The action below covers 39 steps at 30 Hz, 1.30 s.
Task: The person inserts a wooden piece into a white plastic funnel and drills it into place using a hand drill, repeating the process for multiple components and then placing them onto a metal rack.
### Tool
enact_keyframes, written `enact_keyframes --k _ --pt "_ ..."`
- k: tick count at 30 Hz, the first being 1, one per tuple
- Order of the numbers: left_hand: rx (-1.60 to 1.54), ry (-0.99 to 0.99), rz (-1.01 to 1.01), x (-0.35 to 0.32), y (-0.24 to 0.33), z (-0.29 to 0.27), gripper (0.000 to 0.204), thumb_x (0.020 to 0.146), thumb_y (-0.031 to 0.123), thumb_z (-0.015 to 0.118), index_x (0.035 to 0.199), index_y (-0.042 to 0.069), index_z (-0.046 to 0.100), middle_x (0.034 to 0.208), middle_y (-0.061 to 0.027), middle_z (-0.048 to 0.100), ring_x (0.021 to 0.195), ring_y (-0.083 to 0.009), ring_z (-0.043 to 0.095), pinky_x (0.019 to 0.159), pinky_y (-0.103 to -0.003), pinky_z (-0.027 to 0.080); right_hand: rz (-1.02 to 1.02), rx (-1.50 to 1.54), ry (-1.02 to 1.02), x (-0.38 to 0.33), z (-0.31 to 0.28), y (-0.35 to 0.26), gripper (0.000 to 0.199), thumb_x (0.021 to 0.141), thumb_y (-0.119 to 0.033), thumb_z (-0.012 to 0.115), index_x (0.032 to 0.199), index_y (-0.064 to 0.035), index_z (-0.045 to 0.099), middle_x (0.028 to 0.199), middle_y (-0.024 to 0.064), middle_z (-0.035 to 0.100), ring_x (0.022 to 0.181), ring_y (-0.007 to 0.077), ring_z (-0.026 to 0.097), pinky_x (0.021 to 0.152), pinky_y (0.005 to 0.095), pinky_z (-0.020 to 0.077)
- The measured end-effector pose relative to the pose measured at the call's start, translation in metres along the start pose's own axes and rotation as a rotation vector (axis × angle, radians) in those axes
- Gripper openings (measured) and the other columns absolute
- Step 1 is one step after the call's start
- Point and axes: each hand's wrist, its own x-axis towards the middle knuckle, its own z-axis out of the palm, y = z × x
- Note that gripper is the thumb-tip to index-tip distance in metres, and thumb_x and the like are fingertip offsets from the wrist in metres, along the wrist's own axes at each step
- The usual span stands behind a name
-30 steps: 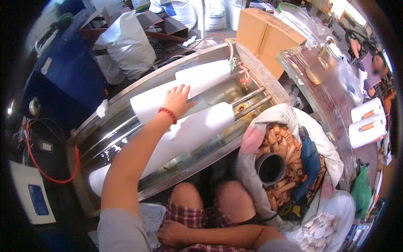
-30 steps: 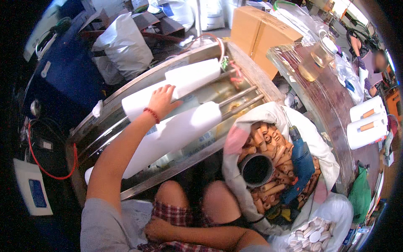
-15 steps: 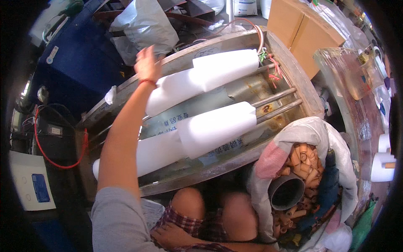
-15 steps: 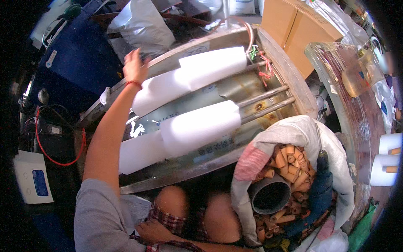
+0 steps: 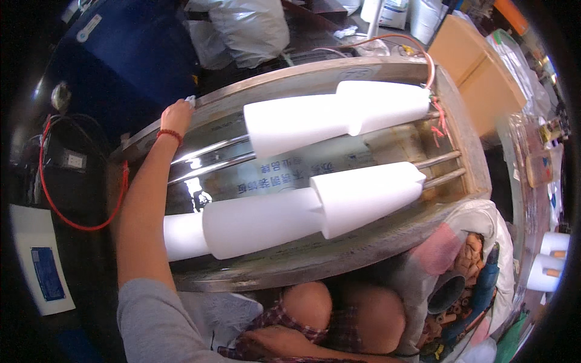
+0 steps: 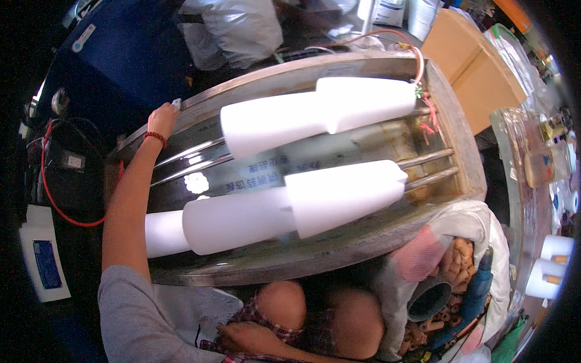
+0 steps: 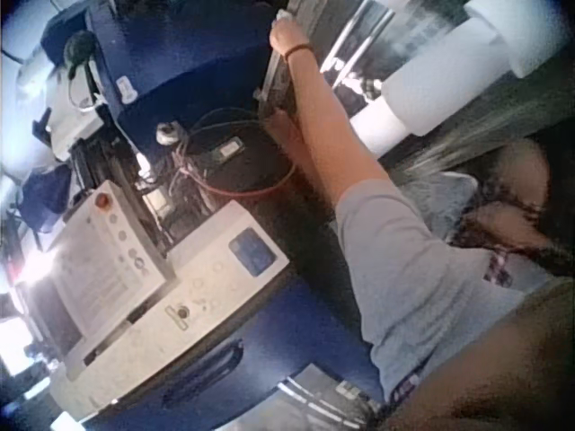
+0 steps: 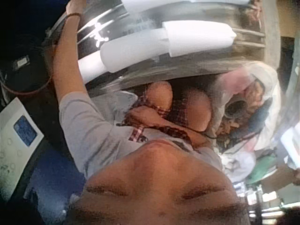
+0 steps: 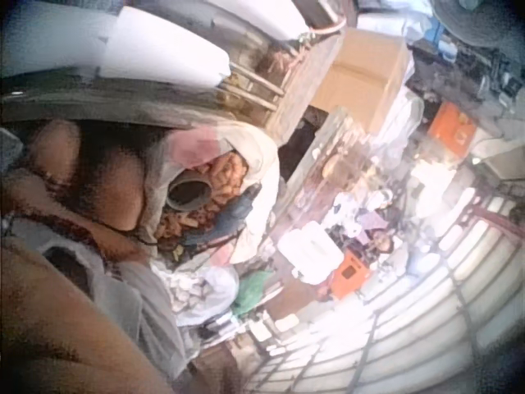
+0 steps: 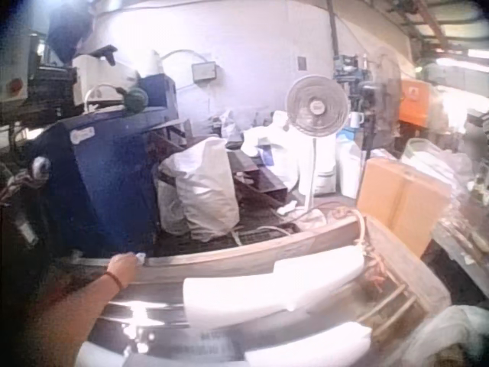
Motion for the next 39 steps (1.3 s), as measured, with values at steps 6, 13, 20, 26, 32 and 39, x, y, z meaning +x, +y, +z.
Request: enact_keyframes --k 6,13,20,26,32,39 --pt "0.151 -0.089 0.206 0.006 -0.006 -0.006 0.014 0.082 0.005 0.054 0.09 0.001 0.065 0.097 -0.0164 0.062 0.088 -0.0302 0.063 0.076 -0.038 0.052 -0.008 0.01 0.161 0.0 -0.022 -0.026 0.043 0.088 -0.028 0.054 0.123 -0.0048 0.046 0.103 0.0153 0.061 0.092 0.0305 0.061 0.076 0.0376 0.0504" --pt "0.06 -0.063 0.165 0.007 -0.009 -0.015 0.013 0.084 0.01 0.053 0.088 0.003 0.063 0.094 -0.0156 0.061 0.087 -0.0315 0.062 0.075 -0.04 0.05 -0.006 0.007 0.179 -0.004 -0.001 -0.008 0.041 0.087 -0.025 0.056 0.123 -0.006 0.047 0.107 0.0143 0.059 0.093 0.0308 0.061 0.076 0.0375 0.0504" --pt "0.04 -0.019 0.074 0.021 -0.003 -0.008 0.032 0.093 0.026 0.042 0.088 0.001 0.063 0.091 -0.0167 0.062 0.082 -0.0346 0.062 0.075 -0.043 0.05 0.033 0.088 0.15 -0.005 -0.018 -0.021 0.041 0.086 -0.023 0.056 0.122 -0.006 0.047 0.105 0.0143 0.059 0.093 0.0311 0.06 0.077 0.0376 0.05" --pt "0.176 -0.105 0.16 0.01 -0.003 0.004 0.021 0.086 0.013 0.049 0.097 -0.001 0.06 0.1 -0.0154 0.054 0.096 -0.0296 0.056 0.083 -0.037 0.049 0.002 0.087 0.203 -0.008 -0.019 -0.022 0.039 0.085 -0.021 0.055 0.12 -0.0055 0.047 0.103 0.0145 0.058 0.094 0.0312 0.06 0.077 0.038 0.0494" --pt "0.169 -0.165 0.211 0.013 -0.007 0.001 0.023 0.084 0.01 0.052 0.102 -0.002 0.059 0.104 -0.0171 0.054 0.098 -0.0307 0.057 0.084 -0.037 0.05 -0.033 0.045 0.277 -0.006 -0.023 -0.029 0.033 0.084 -0.019 0.058 0.114 -0.0047 0.052 0.101 0.0135 0.059 0.091 0.0295 0.061 0.074 0.0358 0.0505" --pt "0.154 -0.218 0.164 0.017 -0.005 -0.009 0.022 0.085 0.015 0.053 0.097 -0.001 0.063 0.102 -0.0178 0.056 0.094 -0.0319 0.059 0.081 -0.039 0.05 -0.003 0.097 0.283 -0.009 -0.016 -0.027 0.027 0.085 -0.018 0.058 0.108 -0.0047 0.054 0.095 0.0132 0.06 0.088 0.029 0.062 0.072 0.0352 0.0507"
